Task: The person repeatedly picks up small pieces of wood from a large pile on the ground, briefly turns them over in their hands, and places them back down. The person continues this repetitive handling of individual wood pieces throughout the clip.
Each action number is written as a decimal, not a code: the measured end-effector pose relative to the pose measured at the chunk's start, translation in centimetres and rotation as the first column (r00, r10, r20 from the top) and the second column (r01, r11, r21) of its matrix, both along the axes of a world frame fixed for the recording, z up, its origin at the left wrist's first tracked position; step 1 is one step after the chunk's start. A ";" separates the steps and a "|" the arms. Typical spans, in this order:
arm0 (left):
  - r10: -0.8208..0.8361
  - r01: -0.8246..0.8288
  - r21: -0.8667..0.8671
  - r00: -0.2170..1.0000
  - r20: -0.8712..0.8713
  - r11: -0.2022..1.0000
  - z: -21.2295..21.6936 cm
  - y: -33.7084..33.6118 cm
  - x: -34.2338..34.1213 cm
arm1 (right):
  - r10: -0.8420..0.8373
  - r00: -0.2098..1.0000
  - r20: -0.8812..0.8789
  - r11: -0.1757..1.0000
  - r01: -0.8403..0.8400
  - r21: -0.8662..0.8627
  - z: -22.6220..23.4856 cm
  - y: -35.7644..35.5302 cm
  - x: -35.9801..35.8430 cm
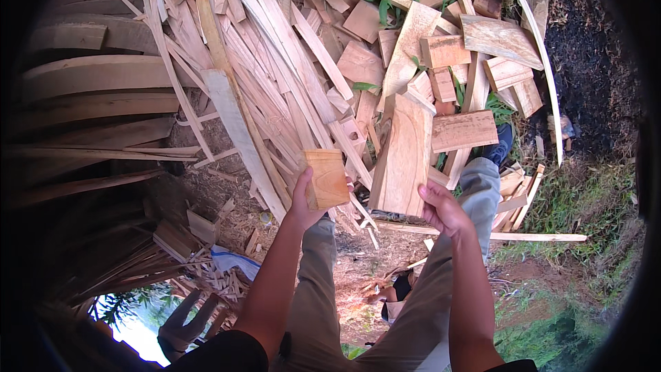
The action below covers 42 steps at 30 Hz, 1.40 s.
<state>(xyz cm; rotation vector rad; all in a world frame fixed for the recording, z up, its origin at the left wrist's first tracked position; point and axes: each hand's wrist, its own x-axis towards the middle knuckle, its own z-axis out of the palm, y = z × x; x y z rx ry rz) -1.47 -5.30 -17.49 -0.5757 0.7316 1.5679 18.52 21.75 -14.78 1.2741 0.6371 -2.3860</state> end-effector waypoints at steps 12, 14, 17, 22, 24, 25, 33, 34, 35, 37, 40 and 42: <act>0.169 -0.164 -0.071 0.983 0.075 0.984 -1.4 -2.6 4.4 | 0.262 0.942 -0.212 0.956 -0.284 -0.080 3.4 -9.1 1.1; 0.093 -0.093 -0.054 0.996 0.000 0.994 -1.7 -3.8 4.0 | 0.204 0.960 -0.194 0.968 -0.227 -0.106 3.2 -10.4 1.0; 0.035 -0.035 -0.028 0.999 -0.002 0.999 -0.8 -3.5 3.6 | 0.189 0.968 -0.167 0.964 -0.215 -0.156 1.6 -11.5 1.8; 0.065 -0.066 -0.147 0.998 -0.005 0.987 -0.3 -2.5 3.4 | 0.170 0.971 -0.168 0.975 -0.190 -0.117 -1.2 -13.3 1.7; 0.008 -0.014 -0.131 0.999 -0.046 0.991 -1.4 -3.0 3.2 | 0.317 0.942 -0.112 0.948 -0.311 0.066 -2.3 -13.2 0.9; -0.066 0.055 -0.129 0.995 -0.081 0.990 -1.7 -3.1 3.1 | 0.264 0.958 -0.110 0.964 -0.257 0.071 -2.6 -13.1 0.6; -0.236 0.211 -0.184 0.964 -0.124 0.960 -1.7 -0.4 5.4 | 0.338 0.924 -0.180 0.927 -0.295 0.230 -3.0 -10.8 -3.2; -0.220 0.195 -0.203 0.969 -0.110 0.960 -1.6 -0.1 5.5 | 0.351 0.924 -0.156 0.924 -0.314 0.219 -2.4 -10.0 -3.7; -0.204 0.179 -0.221 0.974 -0.095 0.959 -1.5 0.1 5.6 | 0.363 0.922 -0.130 0.920 -0.333 0.208 -1.6 -9.4 -4.2; -0.158 0.135 -0.234 0.984 -0.081 0.963 -1.7 1.5 6.1 | 0.317 0.947 -0.046 0.935 -0.305 0.179 -0.8 -8.5 -4.7; -0.094 0.067 -0.259 0.991 -0.094 0.964 -1.9 3.4 6.4 | 0.310 0.949 0.065 0.932 -0.317 0.175 -0.2 -7.1 -5.2; -0.085 0.051 -0.284 0.991 -0.106 0.957 -1.9 4.6 6.2 | 0.320 0.936 0.147 0.915 -0.346 0.209 -0.1 -6.5 -5.5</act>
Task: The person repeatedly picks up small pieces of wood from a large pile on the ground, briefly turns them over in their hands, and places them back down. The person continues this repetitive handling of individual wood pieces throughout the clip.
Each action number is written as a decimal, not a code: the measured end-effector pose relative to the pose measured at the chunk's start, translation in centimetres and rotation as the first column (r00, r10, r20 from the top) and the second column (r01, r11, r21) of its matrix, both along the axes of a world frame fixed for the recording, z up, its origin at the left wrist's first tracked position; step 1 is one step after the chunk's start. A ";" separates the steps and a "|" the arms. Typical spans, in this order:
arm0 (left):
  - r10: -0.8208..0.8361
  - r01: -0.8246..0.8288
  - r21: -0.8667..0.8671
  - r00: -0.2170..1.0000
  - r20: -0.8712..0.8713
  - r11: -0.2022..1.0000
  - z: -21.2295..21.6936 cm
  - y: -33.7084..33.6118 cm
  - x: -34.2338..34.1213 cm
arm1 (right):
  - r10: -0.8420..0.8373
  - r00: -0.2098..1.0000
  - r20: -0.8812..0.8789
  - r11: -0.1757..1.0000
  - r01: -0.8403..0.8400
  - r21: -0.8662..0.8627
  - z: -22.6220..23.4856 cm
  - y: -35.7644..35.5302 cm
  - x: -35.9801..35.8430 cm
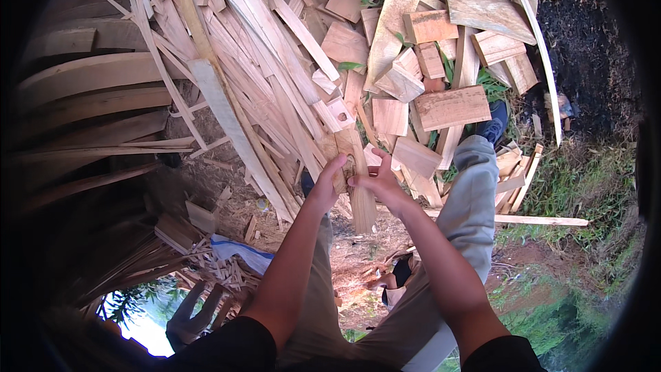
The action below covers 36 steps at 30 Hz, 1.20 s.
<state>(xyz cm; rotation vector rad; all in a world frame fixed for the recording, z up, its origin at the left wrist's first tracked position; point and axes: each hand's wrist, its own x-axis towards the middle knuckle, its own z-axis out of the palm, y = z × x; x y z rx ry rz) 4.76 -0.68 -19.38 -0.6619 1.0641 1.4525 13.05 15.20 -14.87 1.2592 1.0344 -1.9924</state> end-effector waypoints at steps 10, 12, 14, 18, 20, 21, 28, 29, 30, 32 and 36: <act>-0.045 -0.046 -0.294 0.955 -0.294 0.955 -3.8 1.6 -0.8 | -0.215 0.946 0.241 0.872 0.075 0.483 -4.8 0.6 2.5; -0.231 0.027 -0.455 0.887 -0.400 0.890 -7.3 0.7 -0.6 | -0.340 0.913 0.227 0.863 0.207 0.460 -3.4 0.9 1.7; -0.343 0.127 -0.465 0.842 -0.416 0.876 -6.7 4.0 -0.8 | -0.408 0.880 0.245 0.820 0.235 0.522 -2.9 2.1 2.3; -0.547 0.246 -0.550 0.680 -0.489 0.798 -10.2 7.3 -3.2 | -0.510 0.835 0.207 0.783 0.351 0.513 -1.5 3.8 1.3; -0.579 0.263 -0.549 0.602 -0.549 0.793 -10.9 9.8 -4.6 | -0.559 0.808 0.185 0.771 0.424 0.475 1.3 5.3 0.2; -0.609 0.256 -0.584 0.566 -0.555 0.770 -10.6 11.8 -5.0 | -0.565 0.808 0.166 0.751 0.420 0.510 1.2 5.8 0.7; -0.736 0.349 -0.655 0.192 -0.649 0.670 -6.1 24.6 -5.5 | -0.609 0.720 0.333 0.706 0.300 0.642 -0.4 9.2 4.6; -0.728 0.403 -0.632 0.145 -0.670 0.662 -6.0 26.2 -5.2 | -0.640 0.698 0.321 0.697 0.351 0.626 -0.4 9.6 5.1; -0.727 0.244 -0.701 0.021 -0.687 0.670 -6.9 26.4 -5.6 | -0.655 0.690 0.308 0.704 0.408 0.581 0.4 9.5 4.3; -0.659 0.084 -0.654 0.071 -0.749 0.752 -9.4 27.5 -8.3 | -0.678 0.687 0.262 0.692 0.477 0.542 1.5 9.8 3.5; -0.726 -0.018 -0.730 0.091 -0.682 0.683 -13.0 30.1 -12.3 | -0.701 0.687 0.191 0.664 0.531 0.526 3.2 11.8 3.3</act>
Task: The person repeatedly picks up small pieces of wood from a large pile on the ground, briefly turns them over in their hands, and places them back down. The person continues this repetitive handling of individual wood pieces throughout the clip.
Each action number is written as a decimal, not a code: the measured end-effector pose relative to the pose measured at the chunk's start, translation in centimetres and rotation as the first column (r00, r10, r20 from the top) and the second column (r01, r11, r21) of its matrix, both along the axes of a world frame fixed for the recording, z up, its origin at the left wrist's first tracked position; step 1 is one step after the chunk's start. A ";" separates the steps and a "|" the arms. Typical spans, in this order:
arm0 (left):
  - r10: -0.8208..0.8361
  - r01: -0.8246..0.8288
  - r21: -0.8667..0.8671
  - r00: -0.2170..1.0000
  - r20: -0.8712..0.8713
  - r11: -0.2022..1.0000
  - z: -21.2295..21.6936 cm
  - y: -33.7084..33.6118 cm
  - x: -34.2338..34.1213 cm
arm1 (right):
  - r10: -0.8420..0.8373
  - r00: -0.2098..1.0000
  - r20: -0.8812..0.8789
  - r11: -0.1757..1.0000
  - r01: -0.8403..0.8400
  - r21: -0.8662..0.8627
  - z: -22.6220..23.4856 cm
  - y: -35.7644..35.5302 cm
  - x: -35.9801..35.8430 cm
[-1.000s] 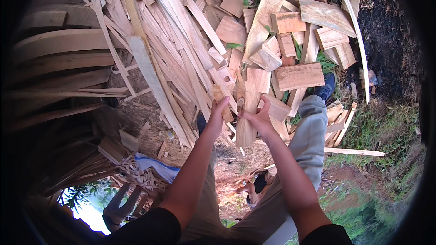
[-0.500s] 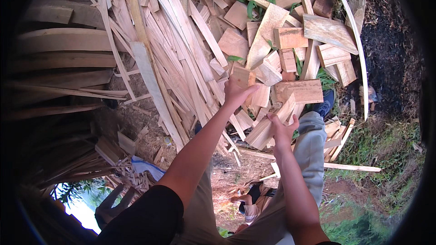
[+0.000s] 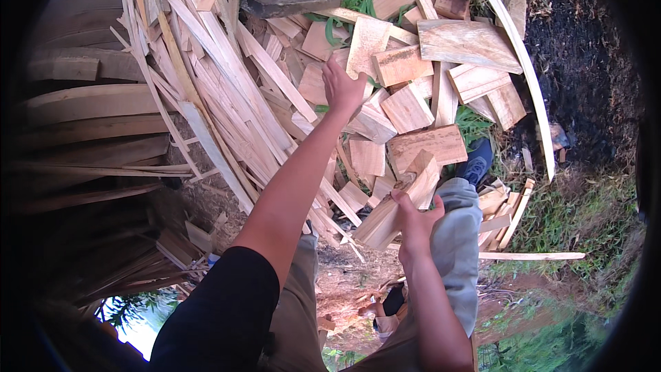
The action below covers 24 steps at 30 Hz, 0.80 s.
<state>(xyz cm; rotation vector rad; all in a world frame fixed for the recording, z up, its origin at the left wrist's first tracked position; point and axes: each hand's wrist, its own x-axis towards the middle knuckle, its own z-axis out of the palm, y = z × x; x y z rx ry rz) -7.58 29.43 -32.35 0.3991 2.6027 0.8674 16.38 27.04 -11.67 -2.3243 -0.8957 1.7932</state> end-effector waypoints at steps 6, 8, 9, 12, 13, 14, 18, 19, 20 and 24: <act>-0.035 -0.021 0.213 0.966 0.256 0.977 -7.3 -3.3 -3.7 | -0.024 0.998 -0.064 0.992 0.016 -0.122 1.7 1.5 -1.3; -0.011 -0.045 0.217 0.968 0.250 0.975 -7.5 -2.4 -1.8 | -0.009 0.999 -0.032 0.996 0.006 -0.086 1.6 2.2 -0.8; 0.004 -0.058 0.218 0.971 0.239 0.974 -7.1 -2.2 -1.4 | 0.002 1.000 -0.022 0.998 -0.003 -0.058 1.5 2.4 -0.7; 0.010 -0.110 0.372 0.965 0.261 0.922 -6.0 -2.3 0.7 | -0.017 1.000 -0.020 0.999 0.016 -0.034 1.1 2.5 -0.4; -0.004 -0.099 0.373 0.964 0.266 0.923 -5.6 -3.0 1.0 | -0.028 0.999 -0.027 0.999 0.027 -0.039 1.0 2.4 -0.5; -0.018 -0.088 0.374 0.963 0.270 0.923 -5.3 -3.7 1.2 | -0.027 0.999 -0.038 0.998 0.025 -0.052 1.2 2.4 -0.7; -0.024 -0.028 0.367 0.990 0.136 0.930 -3.6 -6.3 3.2 | -0.043 0.996 -0.073 0.998 0.040 -0.048 1.0 1.5 -1.3; -0.019 -0.005 0.353 0.998 0.062 0.936 -3.1 -7.2 3.8 | -0.038 0.997 -0.067 0.998 0.034 -0.056 1.0 1.3 -1.3; -0.029 0.034 0.317 0.999 -0.021 0.948 -2.7 -8.3 4.1 | -0.033 0.998 -0.061 0.997 0.029 -0.065 1.0 1.0 -1.4; -0.002 0.016 0.259 0.999 -0.054 0.966 -1.6 -13.5 6.3 | 0.016 1.000 -0.014 0.999 -0.016 -0.034 0.6 0.2 -1.3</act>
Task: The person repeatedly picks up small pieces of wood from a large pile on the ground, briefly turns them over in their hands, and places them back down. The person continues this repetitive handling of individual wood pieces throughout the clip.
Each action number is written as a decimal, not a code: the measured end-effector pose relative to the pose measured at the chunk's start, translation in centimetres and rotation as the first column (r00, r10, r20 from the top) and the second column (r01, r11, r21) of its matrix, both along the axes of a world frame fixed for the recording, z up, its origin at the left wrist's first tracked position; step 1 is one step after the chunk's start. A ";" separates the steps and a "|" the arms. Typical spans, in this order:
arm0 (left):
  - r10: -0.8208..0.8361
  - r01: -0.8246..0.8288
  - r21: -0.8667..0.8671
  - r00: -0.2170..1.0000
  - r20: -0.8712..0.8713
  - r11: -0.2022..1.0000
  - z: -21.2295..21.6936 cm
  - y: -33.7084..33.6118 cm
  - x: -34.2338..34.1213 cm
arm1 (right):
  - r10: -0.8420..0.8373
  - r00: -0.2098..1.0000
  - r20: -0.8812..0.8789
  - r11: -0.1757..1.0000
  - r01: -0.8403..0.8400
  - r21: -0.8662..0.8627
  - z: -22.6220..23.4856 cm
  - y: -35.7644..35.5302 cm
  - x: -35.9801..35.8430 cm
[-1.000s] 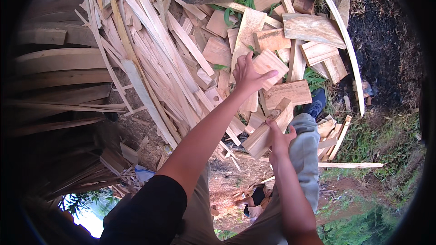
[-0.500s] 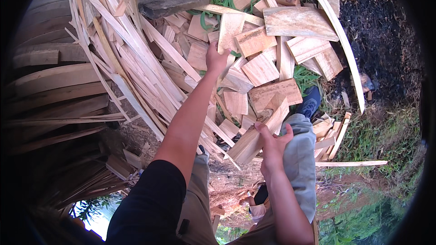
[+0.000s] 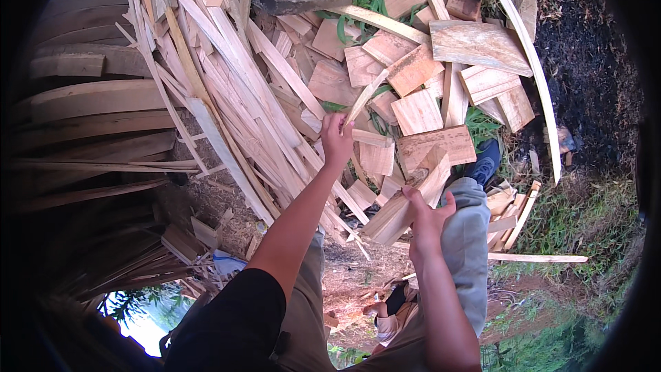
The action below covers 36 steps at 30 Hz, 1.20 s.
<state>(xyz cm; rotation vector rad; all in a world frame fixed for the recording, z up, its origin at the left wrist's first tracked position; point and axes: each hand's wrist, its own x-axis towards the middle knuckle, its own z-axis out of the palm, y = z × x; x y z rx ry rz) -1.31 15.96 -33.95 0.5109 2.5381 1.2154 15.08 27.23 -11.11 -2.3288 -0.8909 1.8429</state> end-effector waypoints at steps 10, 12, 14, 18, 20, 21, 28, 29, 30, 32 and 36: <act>0.271 -0.266 -0.124 0.962 0.023 0.956 -0.1 -6.5 1.3 | 0.039 0.999 -0.033 0.999 -0.039 -0.005 -0.2 -0.8 0.0; 0.208 -0.244 -0.205 0.961 -0.183 0.948 0.9 -1.9 1.1 | 0.040 0.999 0.004 0.999 -0.040 0.016 -0.7 -0.2 0.9; 0.070 -0.069 0.011 0.997 -0.020 0.998 -0.5 0.3 -1.4 | 0.048 0.999 0.017 0.999 -0.049 0.009 -1.0 -0.4 1.4; 0.144 -0.152 0.011 0.953 0.267 0.988 -5.6 8.1 -5.2 | 0.056 0.995 0.081 0.998 -0.054 -0.027 0.1 1.4 1.8; 0.179 -0.170 -0.061 0.881 0.439 0.984 -9.6 6.3 -13.1 | 0.051 0.999 0.001 0.995 -0.051 -0.083 1.4 1.0 0.1; 0.188 -0.168 -0.086 0.825 0.533 0.982 -10.6 5.9 -15.7 | 0.056 0.998 -0.026 0.994 -0.058 -0.089 1.6 1.1 -0.1; 0.126 0.068 -0.375 0.874 0.469 0.924 -14.3 10.1 -16.0 | 0.009 0.999 -0.040 0.999 -0.011 -0.041 1.6 4.3 1.9; 0.129 0.052 -0.361 0.879 0.459 0.931 -14.0 9.6 -16.6 | 0.009 0.999 -0.051 0.999 -0.012 -0.051 1.7 4.4 1.8; 0.093 0.061 -0.277 0.855 0.511 0.959 -13.1 8.4 -17.9 | 0.008 0.998 -0.059 0.999 -0.011 -0.052 2.0 4.6 1.3; 0.079 0.014 -0.127 0.709 0.700 0.992 -12.2 10.5 -13.5 | -0.002 1.000 0.019 1.000 0.002 -0.011 2.0 5.4 1.5; 0.018 -0.013 -0.013 0.616 0.788 1.000 -8.0 8.3 -13.9 | 0.067 0.998 -0.019 0.998 -0.067 0.003 1.9 4.0 0.5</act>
